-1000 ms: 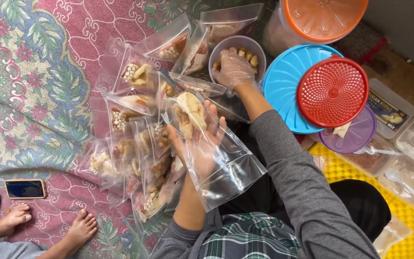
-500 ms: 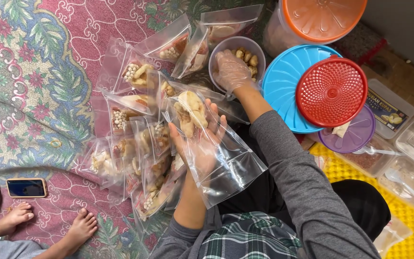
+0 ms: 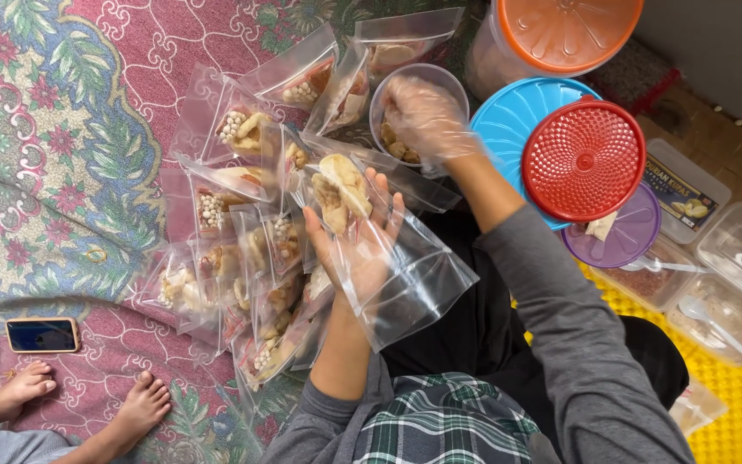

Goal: A person is manually packing various snack items into small plastic bags while sitting on the floor, using their hands and a spoon.

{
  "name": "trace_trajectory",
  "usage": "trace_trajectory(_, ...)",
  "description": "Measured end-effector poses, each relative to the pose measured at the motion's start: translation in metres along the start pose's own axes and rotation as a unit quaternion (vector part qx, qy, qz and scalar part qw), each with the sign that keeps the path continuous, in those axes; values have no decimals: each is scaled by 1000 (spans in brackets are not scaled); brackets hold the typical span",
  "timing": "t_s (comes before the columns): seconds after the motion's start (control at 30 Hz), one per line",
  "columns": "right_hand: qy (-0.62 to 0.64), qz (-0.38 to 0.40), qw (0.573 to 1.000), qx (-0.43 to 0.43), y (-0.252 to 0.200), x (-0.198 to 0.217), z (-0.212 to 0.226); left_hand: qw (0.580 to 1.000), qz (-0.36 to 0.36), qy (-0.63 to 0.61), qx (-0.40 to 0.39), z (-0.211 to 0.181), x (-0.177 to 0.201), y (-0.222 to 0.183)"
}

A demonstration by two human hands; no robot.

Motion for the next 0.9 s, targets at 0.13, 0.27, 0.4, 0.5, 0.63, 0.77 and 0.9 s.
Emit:
trace_trajectory(0.13,66,-69,986,138,-78,71,21,999,-33,11,-15,13,-3,3)
trace_trajectory(0.27,69,-123,980,137,-171,121,2,996,-72,52,-24,31,-1,-6)
trace_trajectory(0.4,80,-183,969,145,-266,146,-25,993,-70,98,-12,55,4,-19)
trace_trajectory(0.5,132,-205,965,98,-336,148,-40,987,-113,115,17,80,16,-40)
trace_trajectory(0.63,194,-211,954,85,-410,129,-58,976,-123,176,26,105,30,-68)
trace_trajectory(0.77,128,-213,963,104,-436,107,-39,964,-206,161,49,122,63,-88)
trace_trajectory(0.9,-9,-242,962,126,-436,84,-41,952,-269,130,70,132,91,-103)
Point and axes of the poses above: each hand's wrist, its own y-axis towards the middle knuckle, its own x-axis out of the back of the hand, z = x × y, the point moved 8 cm from there along y, towards the middle knuckle, and after that the axes turned 10 degrees about -x, right-handed, at the moved point
